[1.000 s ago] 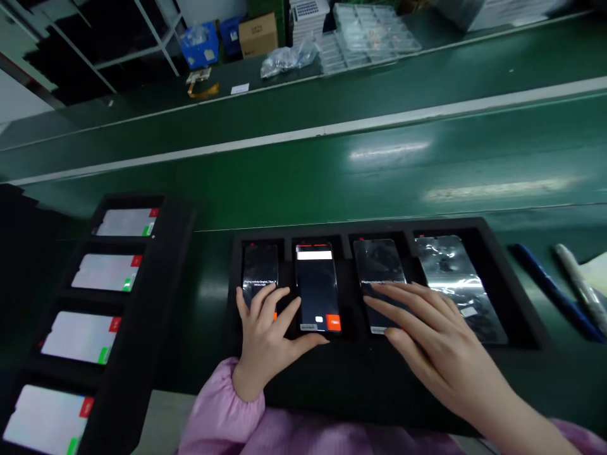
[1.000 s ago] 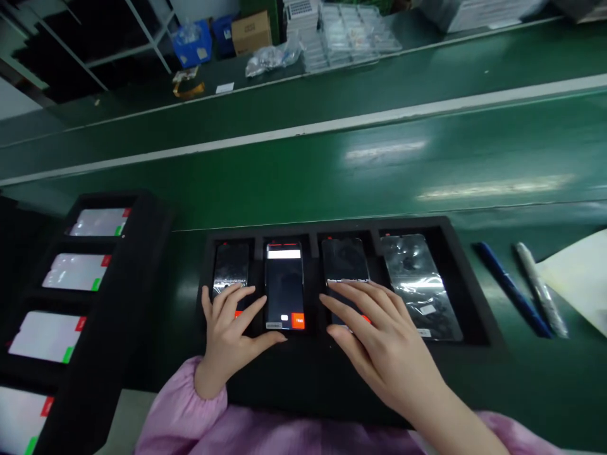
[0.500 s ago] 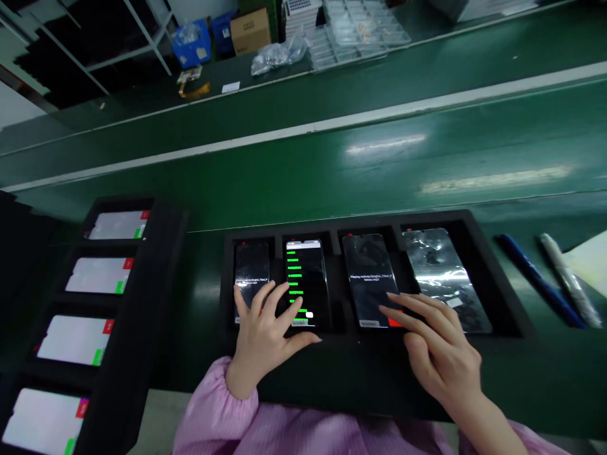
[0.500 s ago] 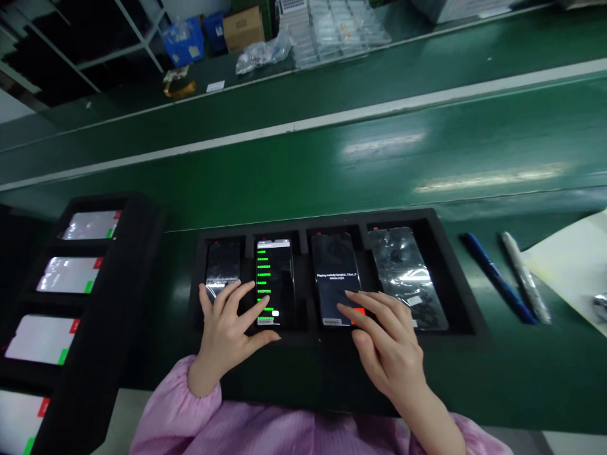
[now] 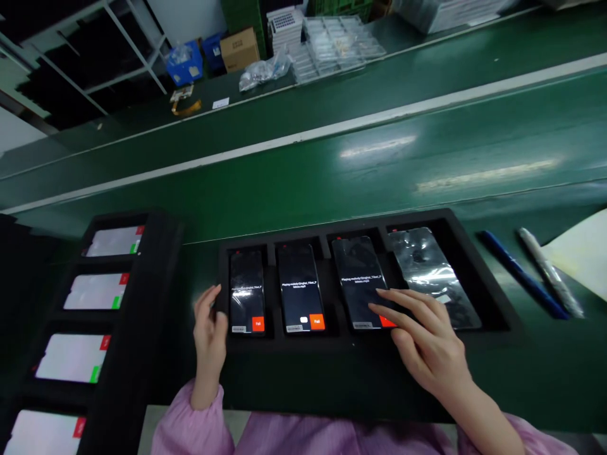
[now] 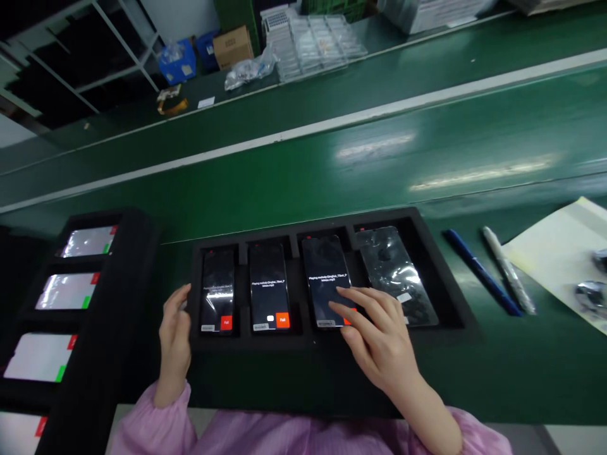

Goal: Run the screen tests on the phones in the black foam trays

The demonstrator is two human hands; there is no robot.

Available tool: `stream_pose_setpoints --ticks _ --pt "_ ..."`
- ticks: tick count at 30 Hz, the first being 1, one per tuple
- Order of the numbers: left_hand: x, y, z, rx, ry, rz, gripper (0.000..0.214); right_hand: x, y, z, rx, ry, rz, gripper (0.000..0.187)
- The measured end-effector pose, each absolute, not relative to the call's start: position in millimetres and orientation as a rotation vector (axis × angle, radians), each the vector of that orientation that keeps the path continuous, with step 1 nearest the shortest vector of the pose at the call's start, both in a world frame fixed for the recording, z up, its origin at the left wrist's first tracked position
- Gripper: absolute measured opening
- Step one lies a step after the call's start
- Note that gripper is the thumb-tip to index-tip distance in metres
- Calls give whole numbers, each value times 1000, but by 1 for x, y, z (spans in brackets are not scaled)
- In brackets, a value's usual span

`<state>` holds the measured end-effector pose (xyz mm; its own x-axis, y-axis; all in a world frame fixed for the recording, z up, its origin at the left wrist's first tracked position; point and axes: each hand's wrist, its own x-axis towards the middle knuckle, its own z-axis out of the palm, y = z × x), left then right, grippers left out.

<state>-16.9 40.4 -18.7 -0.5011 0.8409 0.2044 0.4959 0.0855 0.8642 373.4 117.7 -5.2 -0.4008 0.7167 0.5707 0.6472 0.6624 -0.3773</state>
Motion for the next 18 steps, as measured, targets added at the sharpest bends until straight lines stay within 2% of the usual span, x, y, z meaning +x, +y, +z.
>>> stream_pose_setpoints --ticks 8,18 --pt "-5 47 -24 1042 1824 1464 53 376 121 -5 -945 -2184 77 29" --pt "-8 46 -24 905 1698 1470 65 369 120 -5 -942 -2015 147 26"
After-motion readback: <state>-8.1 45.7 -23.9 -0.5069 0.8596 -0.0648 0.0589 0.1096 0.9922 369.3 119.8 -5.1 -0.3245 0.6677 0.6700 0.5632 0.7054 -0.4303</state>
